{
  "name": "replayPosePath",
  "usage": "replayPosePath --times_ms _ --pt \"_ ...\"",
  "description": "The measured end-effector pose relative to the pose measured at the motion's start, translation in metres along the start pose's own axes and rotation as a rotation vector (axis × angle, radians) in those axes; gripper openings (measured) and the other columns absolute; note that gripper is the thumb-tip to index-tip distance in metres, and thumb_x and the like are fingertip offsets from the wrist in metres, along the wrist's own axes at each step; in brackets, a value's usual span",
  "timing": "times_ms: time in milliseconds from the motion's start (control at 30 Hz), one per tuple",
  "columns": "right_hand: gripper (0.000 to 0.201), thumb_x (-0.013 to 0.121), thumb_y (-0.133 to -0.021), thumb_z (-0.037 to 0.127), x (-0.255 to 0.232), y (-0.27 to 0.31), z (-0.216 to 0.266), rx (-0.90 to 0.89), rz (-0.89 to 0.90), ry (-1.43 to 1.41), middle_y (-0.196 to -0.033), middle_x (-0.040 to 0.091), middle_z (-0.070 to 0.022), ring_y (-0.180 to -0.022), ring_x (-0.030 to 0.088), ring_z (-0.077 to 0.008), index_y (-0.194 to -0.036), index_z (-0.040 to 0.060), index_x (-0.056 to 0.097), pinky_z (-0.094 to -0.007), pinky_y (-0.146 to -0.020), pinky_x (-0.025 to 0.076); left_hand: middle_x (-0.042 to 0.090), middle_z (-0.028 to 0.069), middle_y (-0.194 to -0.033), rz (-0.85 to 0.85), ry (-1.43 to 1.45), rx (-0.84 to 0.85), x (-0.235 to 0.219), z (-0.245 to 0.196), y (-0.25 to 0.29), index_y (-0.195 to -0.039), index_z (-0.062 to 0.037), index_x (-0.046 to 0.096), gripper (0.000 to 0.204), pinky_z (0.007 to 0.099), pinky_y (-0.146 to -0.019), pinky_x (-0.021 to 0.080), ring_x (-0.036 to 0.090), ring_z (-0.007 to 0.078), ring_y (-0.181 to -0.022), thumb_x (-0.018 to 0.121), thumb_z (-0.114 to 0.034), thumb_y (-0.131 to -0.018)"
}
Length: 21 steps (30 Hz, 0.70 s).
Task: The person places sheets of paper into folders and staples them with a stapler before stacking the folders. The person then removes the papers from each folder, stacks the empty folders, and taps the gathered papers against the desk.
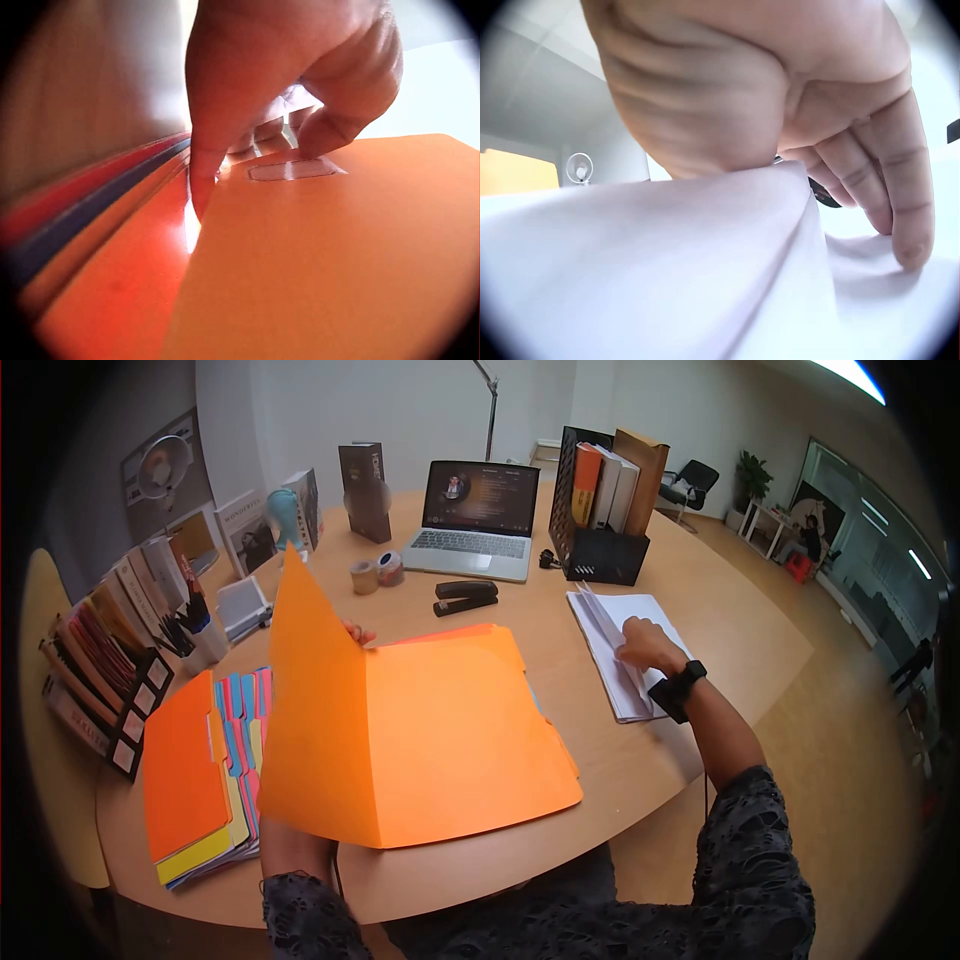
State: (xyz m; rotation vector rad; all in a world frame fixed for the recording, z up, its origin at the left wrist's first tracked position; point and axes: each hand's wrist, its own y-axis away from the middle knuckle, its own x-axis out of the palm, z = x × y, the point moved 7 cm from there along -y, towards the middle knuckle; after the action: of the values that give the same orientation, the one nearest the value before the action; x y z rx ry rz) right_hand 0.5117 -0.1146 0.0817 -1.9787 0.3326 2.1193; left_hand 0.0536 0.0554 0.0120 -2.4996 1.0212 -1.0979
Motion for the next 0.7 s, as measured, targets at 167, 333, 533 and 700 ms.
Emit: replayPosePath --times_ms 167,333,533,700 --pt "0.027 0.056 -0.076 0.005 -0.012 0.000 -0.012 0.100 -0.045 -0.097 -0.098 0.066 -0.0318 -0.095 0.066 -0.0434 -0.097 -0.0100 0.066 -0.0456 -0.083 0.053 0.060 0.0067 -0.093 0.031 0.020 0.023 -0.004 -0.002 -0.013 -0.095 -0.0052 0.062 0.015 0.0436 -0.093 0.053 0.063 0.0251 -0.097 0.064 -0.019 -0.092" --pt "0.025 0.057 -0.076 0.009 -0.074 0.007 -0.027 0.059 -0.297 -0.140 -0.091 0.064 -0.0323 -0.089 0.065 -0.0455 -0.091 -0.0093 0.067 -0.0467 -0.080 0.052 0.061 0.0068 -0.093 0.041 0.029 0.052 -0.010 -0.001 -0.020 -0.095 -0.0050 0.063 0.014 0.0439 -0.094 0.053 0.063 0.0251 -0.096 0.064 -0.019 -0.092" --pt "0.027 0.057 -0.088 0.006 -0.135 0.046 0.039 -0.427 -0.053 -1.465 -0.099 0.067 -0.0123 -0.081 0.067 -0.0176 -0.111 -0.0081 0.059 -0.0317 -0.078 0.055 0.063 0.0122 -0.095 0.040 0.032 0.145 -0.028 -0.016 -0.003 -0.092 -0.0037 0.063 0.014 0.0454 -0.099 0.051 0.061 0.0259 -0.106 0.062 -0.018 -0.093" --pt "0.024 0.062 -0.081 0.003 -0.047 0.034 0.109 -0.336 0.129 -1.503 -0.096 0.067 -0.0123 -0.077 0.065 -0.0167 -0.102 -0.0079 0.063 -0.0298 -0.075 0.054 0.062 0.0126 -0.108 -0.047 0.057 -0.198 -0.091 0.013 -0.013 -0.101 -0.0035 0.062 0.019 0.0461 -0.105 0.044 0.055 0.0278 -0.118 0.061 -0.020 -0.093"
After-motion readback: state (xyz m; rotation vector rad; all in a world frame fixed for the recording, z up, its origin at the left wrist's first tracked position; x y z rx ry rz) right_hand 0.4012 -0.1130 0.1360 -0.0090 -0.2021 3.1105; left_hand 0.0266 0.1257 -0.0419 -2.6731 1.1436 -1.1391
